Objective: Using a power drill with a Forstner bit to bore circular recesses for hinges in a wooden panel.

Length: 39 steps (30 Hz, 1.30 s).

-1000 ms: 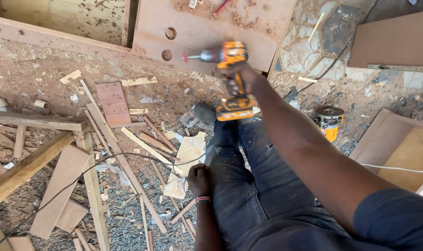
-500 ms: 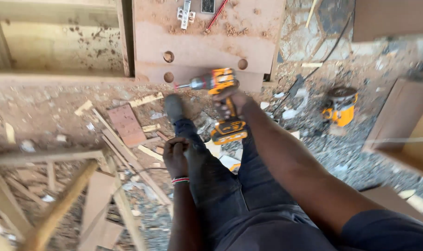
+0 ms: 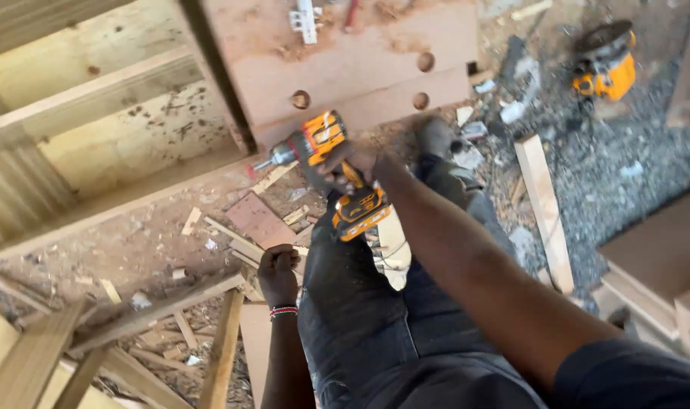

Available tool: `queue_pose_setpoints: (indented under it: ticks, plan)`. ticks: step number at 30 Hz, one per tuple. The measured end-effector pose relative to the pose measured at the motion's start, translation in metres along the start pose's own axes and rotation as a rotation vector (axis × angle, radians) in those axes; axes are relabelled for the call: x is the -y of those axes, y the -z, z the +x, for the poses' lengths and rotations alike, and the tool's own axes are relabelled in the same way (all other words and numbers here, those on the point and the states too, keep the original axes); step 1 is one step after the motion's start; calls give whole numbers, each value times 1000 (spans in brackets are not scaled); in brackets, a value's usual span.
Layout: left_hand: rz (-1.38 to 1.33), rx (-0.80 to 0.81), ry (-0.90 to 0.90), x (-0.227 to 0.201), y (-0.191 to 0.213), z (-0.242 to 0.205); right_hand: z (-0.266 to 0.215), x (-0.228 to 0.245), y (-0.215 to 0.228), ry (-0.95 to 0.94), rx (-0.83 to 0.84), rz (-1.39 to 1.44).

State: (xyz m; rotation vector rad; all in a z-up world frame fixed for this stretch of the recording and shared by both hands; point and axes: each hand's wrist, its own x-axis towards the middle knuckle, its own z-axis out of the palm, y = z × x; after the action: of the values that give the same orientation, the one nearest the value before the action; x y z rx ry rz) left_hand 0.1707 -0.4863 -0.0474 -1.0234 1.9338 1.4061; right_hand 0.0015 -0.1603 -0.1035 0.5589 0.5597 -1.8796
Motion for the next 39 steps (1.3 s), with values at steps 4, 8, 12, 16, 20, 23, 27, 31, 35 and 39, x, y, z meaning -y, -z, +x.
queue_pose_setpoints:
  ticks: [4, 8, 12, 16, 20, 23, 27, 31, 35, 39]
  plan:
    - [64, 39, -37, -18, -16, 16, -64, 9, 52, 123, -172, -30]
    - [106, 108, -23, -29, -45, 9, -79, 14, 63, 194, -164, 77]
    - [248, 136, -21, -40, -65, -3, -47, 10, 52, 208, -86, 133]
    - [386, 237, -3, -49, -70, -5, -71, 0, 68, 220, -23, 90]
    - [332, 232, 11, -51, -86, -2, -134, 1, 136, 216, -86, 59]
    - [313, 257, 27, -32, -97, -2, -163, 2, 178, 194, 63, 128]
    - [356, 271, 22, -21, -114, -10, -138, 4, 140, 216, 7, 112]
    - [426, 304, 77, -27, -132, -12, -129, -16, 105, 238, -118, 77]
    - [375, 327, 88, -41, -137, -17, -197, -52, 83, 335, -634, -116]
    - [343, 352, 96, -43, -146, -24, -261, -30, 61, 354, -901, -102]
